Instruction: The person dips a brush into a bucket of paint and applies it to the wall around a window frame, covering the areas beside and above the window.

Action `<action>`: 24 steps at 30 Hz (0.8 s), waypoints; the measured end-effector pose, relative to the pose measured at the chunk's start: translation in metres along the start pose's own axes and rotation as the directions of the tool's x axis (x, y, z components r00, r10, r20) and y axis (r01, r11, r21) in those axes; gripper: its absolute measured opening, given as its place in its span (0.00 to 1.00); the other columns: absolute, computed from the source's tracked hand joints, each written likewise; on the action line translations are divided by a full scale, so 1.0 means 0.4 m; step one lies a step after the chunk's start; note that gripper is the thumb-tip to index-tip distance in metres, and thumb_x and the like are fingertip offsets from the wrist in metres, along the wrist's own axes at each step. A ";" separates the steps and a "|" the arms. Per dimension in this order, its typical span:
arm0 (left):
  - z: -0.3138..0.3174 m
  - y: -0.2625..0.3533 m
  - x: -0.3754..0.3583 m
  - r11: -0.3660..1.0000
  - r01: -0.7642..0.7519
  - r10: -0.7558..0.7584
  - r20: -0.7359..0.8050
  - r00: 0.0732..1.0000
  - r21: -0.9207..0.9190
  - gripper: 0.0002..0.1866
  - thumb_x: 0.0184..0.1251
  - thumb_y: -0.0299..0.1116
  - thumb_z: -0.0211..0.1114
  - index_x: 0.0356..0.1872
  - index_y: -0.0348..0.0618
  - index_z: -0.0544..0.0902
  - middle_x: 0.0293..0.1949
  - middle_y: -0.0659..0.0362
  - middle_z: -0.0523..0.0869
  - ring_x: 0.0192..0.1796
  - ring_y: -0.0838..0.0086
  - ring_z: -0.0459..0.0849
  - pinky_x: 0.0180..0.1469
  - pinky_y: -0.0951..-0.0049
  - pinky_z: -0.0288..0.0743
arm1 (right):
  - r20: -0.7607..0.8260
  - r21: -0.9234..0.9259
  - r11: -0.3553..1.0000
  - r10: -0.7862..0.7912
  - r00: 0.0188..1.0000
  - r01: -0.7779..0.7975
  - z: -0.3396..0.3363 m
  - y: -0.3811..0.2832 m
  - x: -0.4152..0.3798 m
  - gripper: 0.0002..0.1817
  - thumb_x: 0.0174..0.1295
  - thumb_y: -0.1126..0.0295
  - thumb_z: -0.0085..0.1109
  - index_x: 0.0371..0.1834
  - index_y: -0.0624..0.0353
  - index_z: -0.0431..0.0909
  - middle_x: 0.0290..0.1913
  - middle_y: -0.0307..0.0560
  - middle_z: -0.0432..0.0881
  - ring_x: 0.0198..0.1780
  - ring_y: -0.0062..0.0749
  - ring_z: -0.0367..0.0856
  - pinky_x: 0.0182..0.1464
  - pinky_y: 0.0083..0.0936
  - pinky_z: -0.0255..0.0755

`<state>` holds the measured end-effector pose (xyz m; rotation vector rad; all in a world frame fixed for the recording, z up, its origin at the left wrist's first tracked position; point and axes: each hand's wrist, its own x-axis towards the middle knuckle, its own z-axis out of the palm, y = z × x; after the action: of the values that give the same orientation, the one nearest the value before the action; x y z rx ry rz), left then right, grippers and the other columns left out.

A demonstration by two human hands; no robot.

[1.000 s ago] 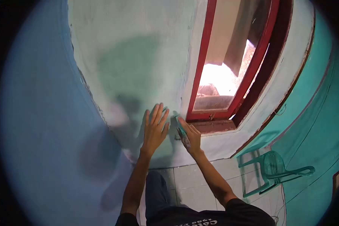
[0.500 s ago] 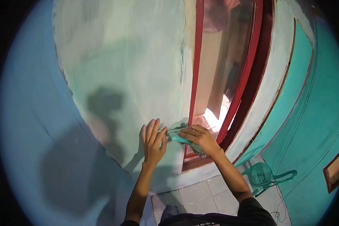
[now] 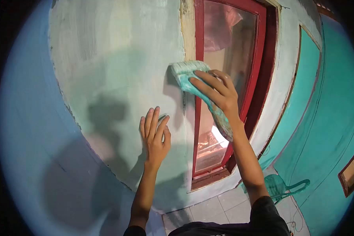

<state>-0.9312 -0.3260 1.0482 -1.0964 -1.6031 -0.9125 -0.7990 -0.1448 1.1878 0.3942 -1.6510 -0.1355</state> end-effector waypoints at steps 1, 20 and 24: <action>0.001 -0.001 0.003 1.000 0.002 -0.001 -0.009 1.000 0.018 0.19 0.72 0.22 0.59 0.61 0.41 0.84 0.76 0.49 0.74 0.82 0.53 0.64 0.82 0.43 0.48 | -0.009 0.002 1.000 -0.003 1.000 0.003 0.009 0.004 0.001 0.26 0.53 0.75 0.66 0.58 0.45 0.88 0.62 0.37 0.86 0.53 0.45 0.80 0.57 0.36 0.78; -0.014 -0.023 -0.083 0.997 0.026 -0.029 0.032 0.999 0.071 0.22 0.70 0.21 0.57 0.63 0.41 0.83 0.77 0.47 0.73 0.82 0.54 0.65 0.81 0.47 0.55 | 0.506 0.106 0.982 0.083 0.859 -0.157 -0.036 -0.089 -0.341 0.31 0.58 0.73 0.60 0.69 0.43 0.82 0.66 0.40 0.83 0.62 0.44 0.78 0.65 0.40 0.74; -0.018 -0.012 -0.086 0.998 0.034 -0.036 0.040 0.999 0.059 0.22 0.71 0.21 0.57 0.64 0.42 0.83 0.78 0.48 0.72 0.82 0.55 0.64 0.82 0.48 0.53 | 0.228 0.086 0.983 0.140 0.964 -0.163 0.005 -0.021 -0.205 0.28 0.57 0.75 0.60 0.63 0.44 0.87 0.65 0.42 0.84 0.62 0.50 0.77 0.66 0.43 0.72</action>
<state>-0.9288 -0.3422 1.0168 -1.0557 -1.6775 -0.8654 -0.7938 -0.1256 1.1078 0.3386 -1.9074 0.0232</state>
